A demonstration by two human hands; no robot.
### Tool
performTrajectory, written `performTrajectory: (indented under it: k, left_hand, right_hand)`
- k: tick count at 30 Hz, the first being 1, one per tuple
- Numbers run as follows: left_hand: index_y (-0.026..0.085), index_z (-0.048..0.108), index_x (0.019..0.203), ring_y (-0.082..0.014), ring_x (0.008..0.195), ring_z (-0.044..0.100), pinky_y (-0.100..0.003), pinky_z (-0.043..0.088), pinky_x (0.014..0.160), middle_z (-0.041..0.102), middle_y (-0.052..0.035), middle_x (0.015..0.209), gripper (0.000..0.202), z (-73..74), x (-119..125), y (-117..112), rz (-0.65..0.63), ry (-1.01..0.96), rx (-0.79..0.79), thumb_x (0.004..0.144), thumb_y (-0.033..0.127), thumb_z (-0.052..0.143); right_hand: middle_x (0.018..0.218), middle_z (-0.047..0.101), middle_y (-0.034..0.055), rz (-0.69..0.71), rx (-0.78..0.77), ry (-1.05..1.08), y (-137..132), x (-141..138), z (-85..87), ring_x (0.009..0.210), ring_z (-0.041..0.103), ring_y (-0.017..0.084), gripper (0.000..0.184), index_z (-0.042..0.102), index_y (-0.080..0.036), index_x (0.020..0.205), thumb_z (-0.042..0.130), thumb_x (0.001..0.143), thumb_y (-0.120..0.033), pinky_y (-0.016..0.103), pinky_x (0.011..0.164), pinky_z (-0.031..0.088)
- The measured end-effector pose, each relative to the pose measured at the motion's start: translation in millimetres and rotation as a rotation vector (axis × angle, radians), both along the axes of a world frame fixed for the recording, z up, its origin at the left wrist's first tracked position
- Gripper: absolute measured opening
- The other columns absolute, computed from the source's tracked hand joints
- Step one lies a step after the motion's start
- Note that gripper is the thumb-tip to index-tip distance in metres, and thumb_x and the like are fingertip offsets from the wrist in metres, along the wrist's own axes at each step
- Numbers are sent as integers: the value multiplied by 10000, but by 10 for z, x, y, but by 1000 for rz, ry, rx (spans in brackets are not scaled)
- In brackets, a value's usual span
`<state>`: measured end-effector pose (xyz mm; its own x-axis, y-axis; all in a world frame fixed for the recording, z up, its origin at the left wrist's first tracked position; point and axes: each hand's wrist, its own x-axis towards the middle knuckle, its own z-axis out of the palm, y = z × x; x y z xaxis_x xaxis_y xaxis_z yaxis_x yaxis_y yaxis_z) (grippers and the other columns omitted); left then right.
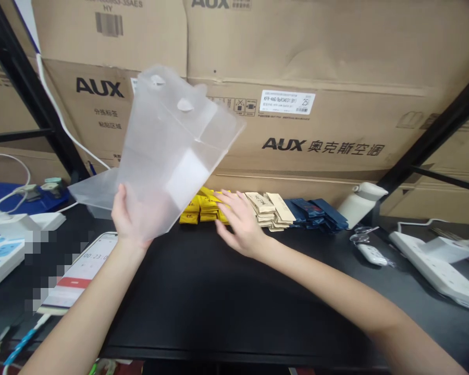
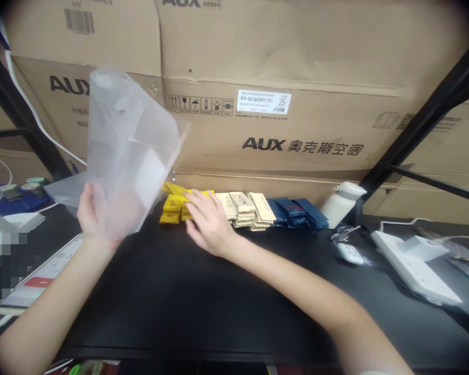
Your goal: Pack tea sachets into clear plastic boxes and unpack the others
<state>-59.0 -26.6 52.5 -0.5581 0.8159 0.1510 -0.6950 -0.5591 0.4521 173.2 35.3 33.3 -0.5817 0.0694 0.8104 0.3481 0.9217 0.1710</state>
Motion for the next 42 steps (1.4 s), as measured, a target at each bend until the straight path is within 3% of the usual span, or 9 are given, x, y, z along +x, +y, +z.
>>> performTrajectory:
  k: [3, 6, 10, 16, 20, 22, 24, 30, 42]
  left_hand:
    - [174, 697, 1110, -237, 1013, 715, -417, 475, 1065, 791, -62, 978, 266, -33, 45, 6, -26, 43, -59, 928, 336, 590]
    - [136, 702, 1068, -267, 947, 741, -429, 518, 1018, 791, -98, 897, 252, -80, 129, 16, -100, 107, -211, 914, 308, 600]
    - [123, 697, 943, -280, 849, 757, -446, 581, 913, 761, -107, 735, 218, -165, 252, 38, -185, 254, -373, 919, 292, 562]
    - [143, 688, 939, -250, 751, 755, -354, 634, 667, 774, -105, 768, 197, -265, 299, 59, -233, 464, -464, 834, 310, 674]
    - [139, 718, 913, -271, 743, 759, -354, 637, 643, 792, -123, 808, 306, -310, 305, 64, -270, 553, -514, 716, 359, 800]
    - [133, 740, 903, -273, 736, 760, -346, 640, 631, 797, -133, 823, 325, -342, 315, 70, -266, 582, -519, 690, 364, 821]
    - [122, 760, 889, -277, 740, 761, -346, 643, 627, 797, -151, 837, 321, -377, 322, 76, -273, 623, -531, 690, 365, 825]
    - [127, 783, 835, -288, 770, 769, -348, 642, 650, 794, -176, 888, 271, -429, 342, 69, -375, 727, -544, 734, 379, 796]
    - [123, 765, 881, -296, 743, 767, -358, 638, 631, 785, -182, 879, 240, -429, 366, 72, -392, 647, -593, 769, 335, 760]
  right_hand:
    - [1095, 684, 89, 52, 68, 324, -48, 524, -121, 983, 680, 226, 469, 653, -256, 1269, 639, 831, -89, 383, 839, 579]
    - [965, 686, 66, -45, -67, 412, -8, 938, -316, 791, 683, 202, 364, 733, -276, 1115, 682, 792, -115, 357, 688, 578]
    - [900, 683, 59, -79, -439, 650, 118, 1264, -466, 781, 673, 195, 208, 714, -232, 995, 712, 792, -183, 321, 625, 549]
    - [820, 692, 15, -32, -942, 1187, 308, 1515, -333, 725, 686, 161, 351, 640, -205, 874, 852, 629, -339, 299, 688, 558]
    - [739, 703, 12, -67, -1334, 1194, 297, 1563, -282, 596, 668, 173, 406, 620, -203, 768, 884, 535, -405, 308, 567, 549]
    - [736, 711, 18, -57, -1423, 1160, 270, 1542, -290, 593, 671, 176, 419, 624, -200, 750, 895, 514, -417, 300, 542, 544]
    - [718, 702, 12, -38, -1379, 1170, 253, 1514, -307, 623, 678, 169, 411, 628, -197, 737, 901, 520, -415, 286, 570, 550]
    - [746, 680, 5, -74, -983, 1167, 284, 1498, -346, 659, 671, 154, 341, 618, -207, 744, 860, 616, -409, 300, 651, 566]
    - [748, 684, 11, -137, -968, 1181, 389, 1563, -393, 665, 664, 154, 338, 643, -189, 723, 871, 589, -398, 299, 644, 559]
